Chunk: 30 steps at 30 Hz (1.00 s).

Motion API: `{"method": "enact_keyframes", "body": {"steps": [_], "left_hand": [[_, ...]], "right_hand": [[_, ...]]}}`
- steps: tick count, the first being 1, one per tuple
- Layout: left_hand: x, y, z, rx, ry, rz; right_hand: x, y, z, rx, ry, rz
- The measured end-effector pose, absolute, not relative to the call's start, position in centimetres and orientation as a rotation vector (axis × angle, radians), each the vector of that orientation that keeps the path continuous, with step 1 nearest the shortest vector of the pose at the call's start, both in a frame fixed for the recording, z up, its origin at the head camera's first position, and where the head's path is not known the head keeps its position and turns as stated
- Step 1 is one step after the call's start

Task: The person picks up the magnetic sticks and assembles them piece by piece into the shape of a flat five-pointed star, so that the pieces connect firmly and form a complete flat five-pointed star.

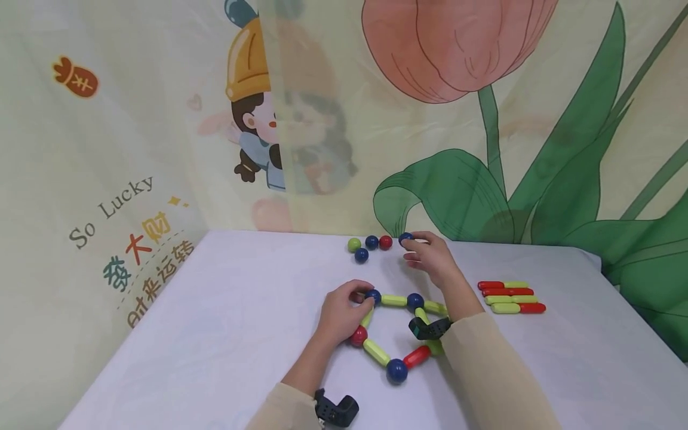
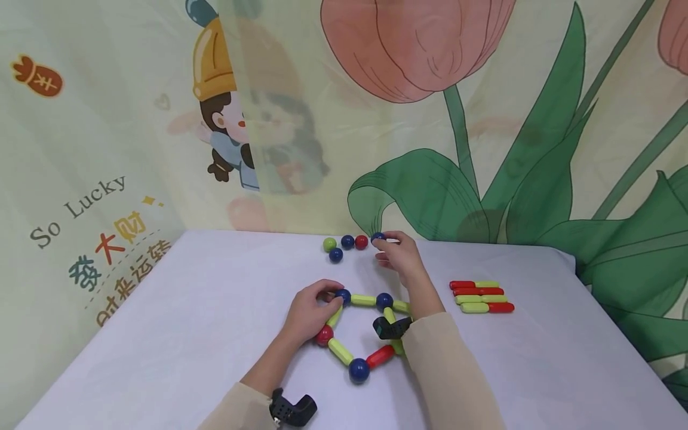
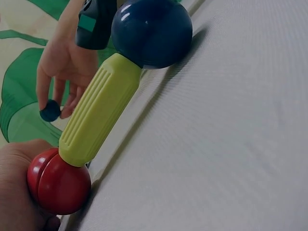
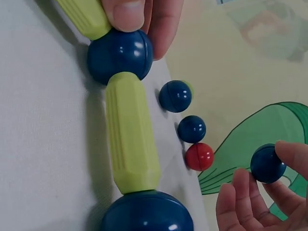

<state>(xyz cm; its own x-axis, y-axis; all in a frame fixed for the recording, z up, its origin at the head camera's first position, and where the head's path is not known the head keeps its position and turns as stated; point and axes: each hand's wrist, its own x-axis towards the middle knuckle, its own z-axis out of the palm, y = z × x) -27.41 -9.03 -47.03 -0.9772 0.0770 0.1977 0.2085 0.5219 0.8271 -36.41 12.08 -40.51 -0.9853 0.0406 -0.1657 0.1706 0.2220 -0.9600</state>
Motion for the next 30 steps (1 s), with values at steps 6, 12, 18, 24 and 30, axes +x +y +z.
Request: {"method": "enact_keyframes", "body": {"steps": [6,12,18,24,30], "left_hand": [[-27.4,-9.0,-46.9,-0.248,-2.615,-1.468],[-27.5,-9.0,-47.1,-0.259,-2.614,-1.460],[-27.4,-9.2,-47.0,-0.255,-2.617,-1.454],[-27.4,-9.2,-46.9,-0.245,-2.617,-1.471],[-27.4,-9.1,-47.0,-0.242,-2.612,-1.485]], "right_hand": [[-35.4,12.8,-39.8,0.145,2.419,-1.862],[-34.2,13.7,-39.4,0.094,2.436,-1.828],[-32.9,14.2,-39.3,0.028,2.536,-1.715],[-31.6,14.9,-39.2,-0.019,2.590,-1.666],[-30.4,15.4,-39.3,-0.050,2.613,-1.656]]}}
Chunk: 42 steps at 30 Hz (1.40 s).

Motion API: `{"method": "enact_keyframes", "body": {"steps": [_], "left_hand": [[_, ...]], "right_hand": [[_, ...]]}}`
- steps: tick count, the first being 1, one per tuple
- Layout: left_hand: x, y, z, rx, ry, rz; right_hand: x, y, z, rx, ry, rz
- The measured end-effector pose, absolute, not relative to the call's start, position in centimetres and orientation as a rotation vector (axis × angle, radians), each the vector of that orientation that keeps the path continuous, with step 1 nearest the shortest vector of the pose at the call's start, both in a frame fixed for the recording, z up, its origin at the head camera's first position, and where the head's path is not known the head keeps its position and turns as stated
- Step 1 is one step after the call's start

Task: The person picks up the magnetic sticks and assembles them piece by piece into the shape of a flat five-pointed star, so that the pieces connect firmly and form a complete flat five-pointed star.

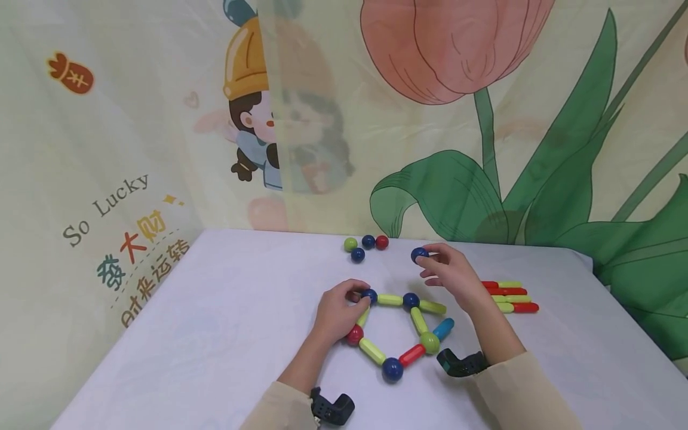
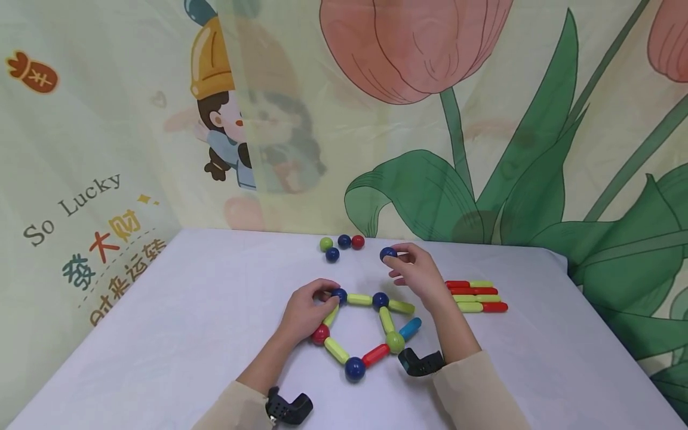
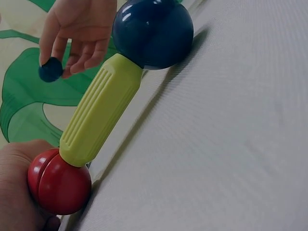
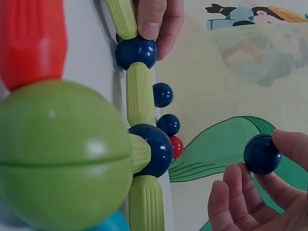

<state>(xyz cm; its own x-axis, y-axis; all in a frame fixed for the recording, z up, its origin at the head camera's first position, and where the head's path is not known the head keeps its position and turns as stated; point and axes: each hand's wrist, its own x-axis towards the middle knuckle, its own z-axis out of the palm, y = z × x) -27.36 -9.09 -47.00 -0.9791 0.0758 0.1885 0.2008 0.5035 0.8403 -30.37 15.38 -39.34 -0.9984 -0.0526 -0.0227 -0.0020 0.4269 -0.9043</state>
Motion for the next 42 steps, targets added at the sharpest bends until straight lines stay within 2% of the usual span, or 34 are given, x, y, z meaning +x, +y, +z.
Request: {"method": "enact_keyframes", "body": {"steps": [24,42], "left_hand": [[-27.3,-9.0,-47.0,-0.248,-2.616,-1.482],[-27.3,-8.9,-46.9,-0.216,-2.629,-1.464]], "right_hand": [[-26.5,19.5,-40.2,0.016,2.687,-1.546],[-26.1,22.6,-42.8,0.114,2.681,-1.374]]}}
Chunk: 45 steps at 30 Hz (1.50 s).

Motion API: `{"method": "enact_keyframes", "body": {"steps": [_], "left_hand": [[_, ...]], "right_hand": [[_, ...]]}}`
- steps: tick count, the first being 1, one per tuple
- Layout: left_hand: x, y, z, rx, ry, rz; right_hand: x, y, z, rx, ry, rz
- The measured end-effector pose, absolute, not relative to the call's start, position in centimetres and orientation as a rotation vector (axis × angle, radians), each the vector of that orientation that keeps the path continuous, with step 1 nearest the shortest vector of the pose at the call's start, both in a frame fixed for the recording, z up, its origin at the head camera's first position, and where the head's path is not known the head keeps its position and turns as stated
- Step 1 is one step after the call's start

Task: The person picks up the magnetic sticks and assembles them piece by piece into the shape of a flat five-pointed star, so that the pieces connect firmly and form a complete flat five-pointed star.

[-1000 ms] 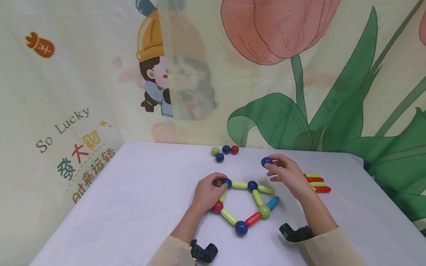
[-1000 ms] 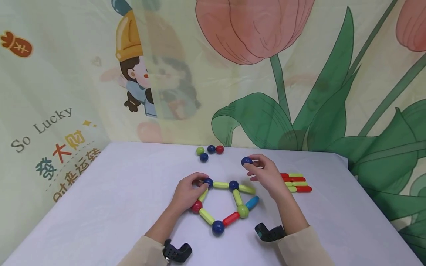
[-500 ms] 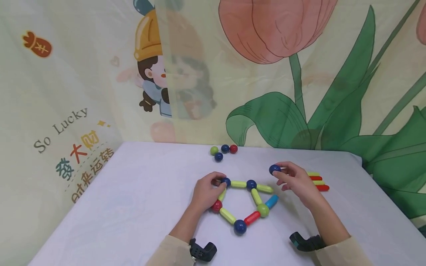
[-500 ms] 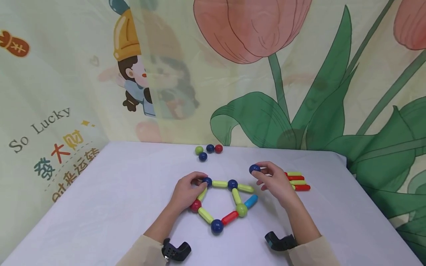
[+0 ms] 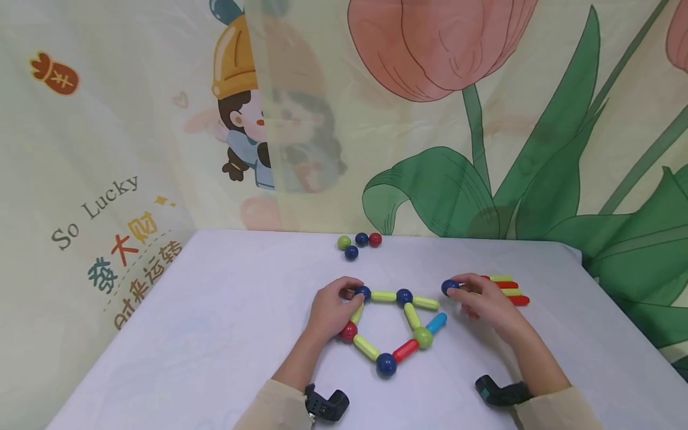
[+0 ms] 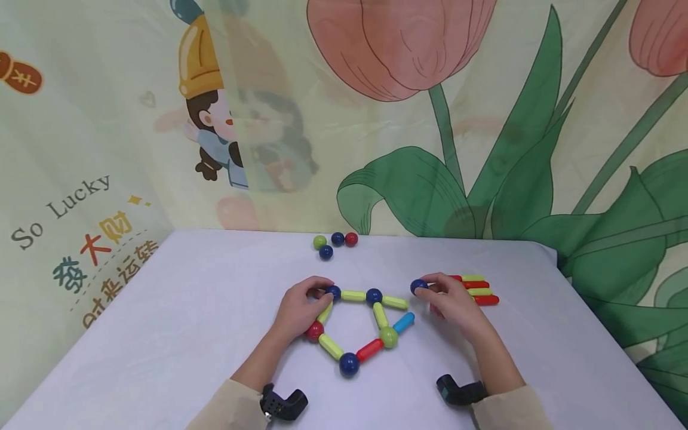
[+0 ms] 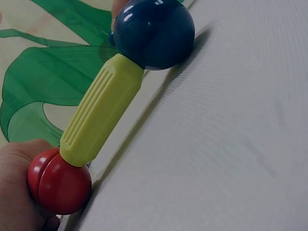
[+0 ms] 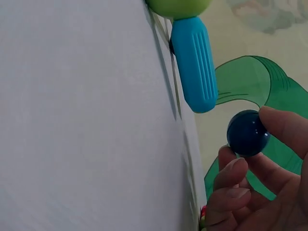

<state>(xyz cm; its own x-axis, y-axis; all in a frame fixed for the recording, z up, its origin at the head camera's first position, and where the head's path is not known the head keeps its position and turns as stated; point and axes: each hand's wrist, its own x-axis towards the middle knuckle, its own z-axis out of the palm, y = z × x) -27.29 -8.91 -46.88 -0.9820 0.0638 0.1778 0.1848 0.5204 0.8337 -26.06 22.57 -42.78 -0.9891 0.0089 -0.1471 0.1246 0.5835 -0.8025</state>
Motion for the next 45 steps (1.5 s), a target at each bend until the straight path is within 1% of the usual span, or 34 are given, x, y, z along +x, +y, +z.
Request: {"method": "enact_keyframes", "body": {"steps": [4,14,25,39,45], "left_hand": [[-27.4,-9.0,-46.8,-0.219,-2.624,-1.474],[-27.3,-9.0,-46.8,-0.225,-2.623,-1.490],[-27.3,-9.4,-46.9,-0.273,-2.599,-1.486],[-27.4,-9.2,-47.3,-0.252,-2.612,-1.483],[-27.4,-9.3,-47.2,-0.243,-2.613,-1.492]], "right_hand": [[-26.3,23.3,-43.2,0.127,2.677,-1.310],[-26.1,24.1,-43.8,0.027,2.634,-1.270],[-26.3,24.7,-44.5,-0.077,2.607,-1.352],[-26.0,24.5,-44.9,-0.098,2.642,-1.315],[-26.2,24.3,-45.2,-0.034,2.667,-1.318]]}}
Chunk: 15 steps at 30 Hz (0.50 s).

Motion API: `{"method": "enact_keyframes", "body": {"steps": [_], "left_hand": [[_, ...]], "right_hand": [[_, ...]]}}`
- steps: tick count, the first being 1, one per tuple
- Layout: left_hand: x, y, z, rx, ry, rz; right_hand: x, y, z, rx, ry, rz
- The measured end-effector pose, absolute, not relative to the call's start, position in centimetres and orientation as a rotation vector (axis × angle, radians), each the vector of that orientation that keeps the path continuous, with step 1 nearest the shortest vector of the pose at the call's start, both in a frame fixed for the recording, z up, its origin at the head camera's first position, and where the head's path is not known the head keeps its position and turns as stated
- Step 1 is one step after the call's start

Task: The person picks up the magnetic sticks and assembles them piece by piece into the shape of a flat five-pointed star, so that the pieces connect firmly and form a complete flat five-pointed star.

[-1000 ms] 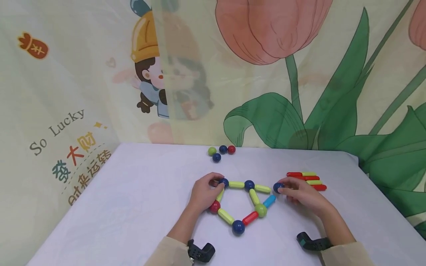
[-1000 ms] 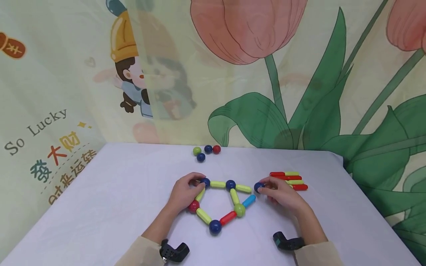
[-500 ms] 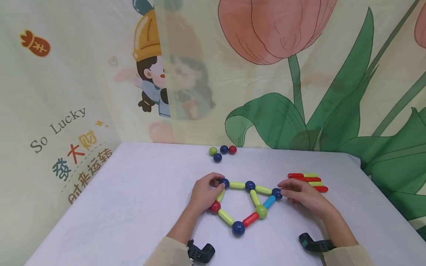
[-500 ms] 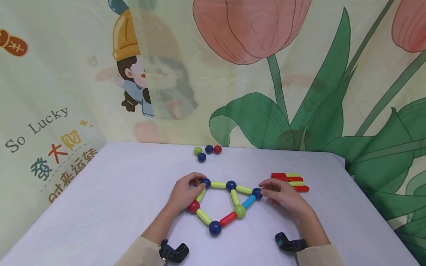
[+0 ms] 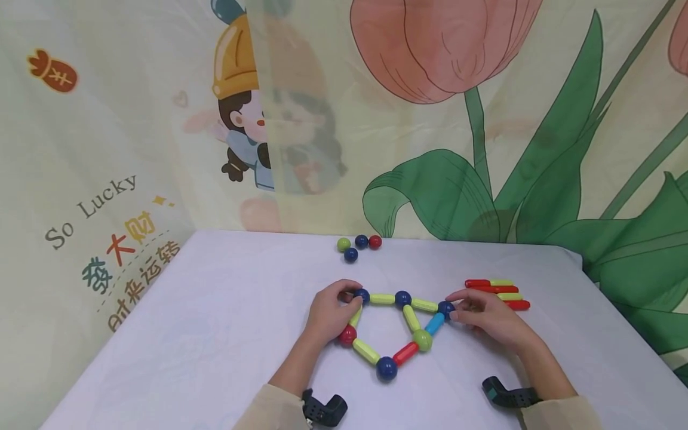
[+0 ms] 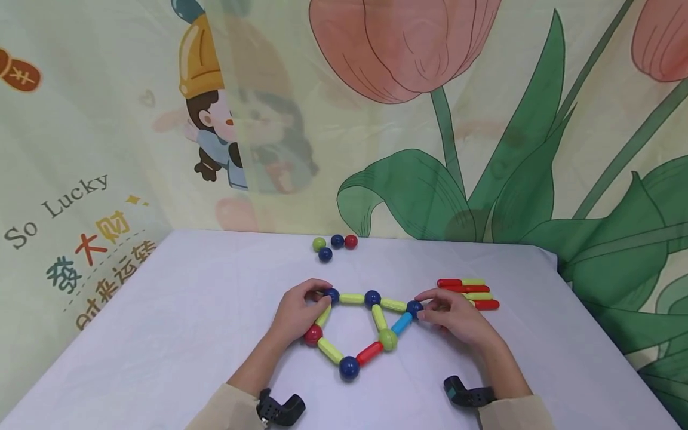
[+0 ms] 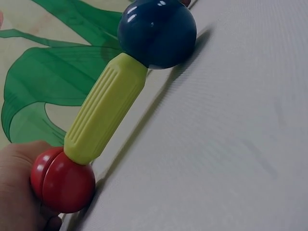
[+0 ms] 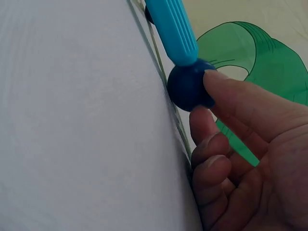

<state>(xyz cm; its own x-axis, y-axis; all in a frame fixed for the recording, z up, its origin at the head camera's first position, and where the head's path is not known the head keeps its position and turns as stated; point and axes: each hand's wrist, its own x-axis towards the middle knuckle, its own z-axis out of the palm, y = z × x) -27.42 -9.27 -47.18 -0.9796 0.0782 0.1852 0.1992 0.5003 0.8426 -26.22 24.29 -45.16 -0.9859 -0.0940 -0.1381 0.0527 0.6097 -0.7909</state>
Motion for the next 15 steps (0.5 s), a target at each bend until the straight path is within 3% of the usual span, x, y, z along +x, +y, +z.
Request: {"method": "enact_keyframes", "body": {"steps": [15], "left_hand": [[-27.3,-9.4,-47.2,-0.363,-2.649,-1.365]], "right_hand": [[-26.6,22.7,-45.8,0.049,2.595,-1.541]]}}
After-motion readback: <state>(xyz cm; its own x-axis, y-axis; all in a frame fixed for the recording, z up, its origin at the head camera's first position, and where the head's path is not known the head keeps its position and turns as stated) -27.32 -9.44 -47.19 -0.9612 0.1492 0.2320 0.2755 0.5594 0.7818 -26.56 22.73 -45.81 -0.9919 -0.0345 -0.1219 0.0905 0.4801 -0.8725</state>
